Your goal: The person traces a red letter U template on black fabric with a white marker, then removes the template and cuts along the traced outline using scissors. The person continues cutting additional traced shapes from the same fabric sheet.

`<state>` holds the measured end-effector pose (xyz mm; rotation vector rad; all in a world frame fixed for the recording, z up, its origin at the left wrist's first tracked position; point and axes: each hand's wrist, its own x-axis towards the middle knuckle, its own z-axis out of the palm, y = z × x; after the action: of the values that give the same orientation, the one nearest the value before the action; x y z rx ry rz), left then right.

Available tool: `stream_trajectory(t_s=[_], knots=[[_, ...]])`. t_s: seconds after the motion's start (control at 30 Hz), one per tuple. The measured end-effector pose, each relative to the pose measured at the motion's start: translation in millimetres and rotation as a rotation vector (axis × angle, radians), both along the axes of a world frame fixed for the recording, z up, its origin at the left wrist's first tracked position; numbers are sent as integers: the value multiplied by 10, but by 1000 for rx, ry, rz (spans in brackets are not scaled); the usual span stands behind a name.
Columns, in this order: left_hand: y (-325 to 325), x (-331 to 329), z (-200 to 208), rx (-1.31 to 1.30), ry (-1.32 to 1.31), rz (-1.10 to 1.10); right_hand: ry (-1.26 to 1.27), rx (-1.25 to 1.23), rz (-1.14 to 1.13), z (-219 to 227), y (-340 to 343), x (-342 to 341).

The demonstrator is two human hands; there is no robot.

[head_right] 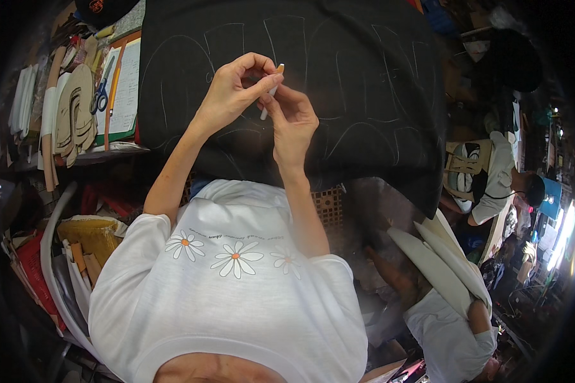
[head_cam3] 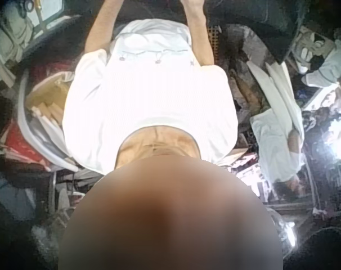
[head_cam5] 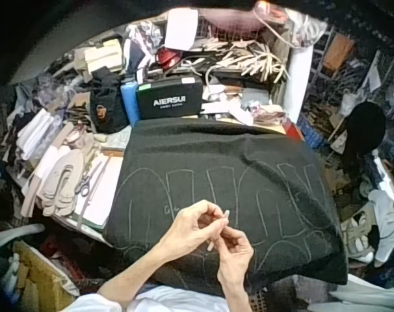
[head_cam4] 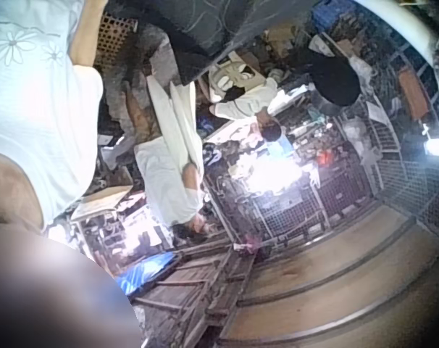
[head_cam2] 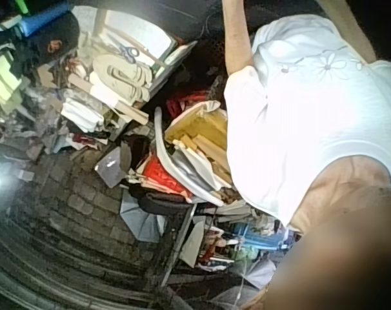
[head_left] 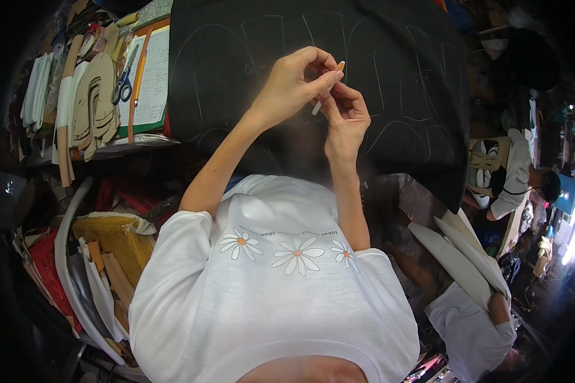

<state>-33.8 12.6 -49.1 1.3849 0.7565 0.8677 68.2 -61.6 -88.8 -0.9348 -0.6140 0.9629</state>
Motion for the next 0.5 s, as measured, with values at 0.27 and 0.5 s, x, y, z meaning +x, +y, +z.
stream_trajectory(t_s=[0.27,0.5], knots=[[141,-94,-48,-15,-80,-175,-21,-66,166,171,-22,55],[183,-130,-118,-119,-174,-315,346,-174,643,265,-25,315]])
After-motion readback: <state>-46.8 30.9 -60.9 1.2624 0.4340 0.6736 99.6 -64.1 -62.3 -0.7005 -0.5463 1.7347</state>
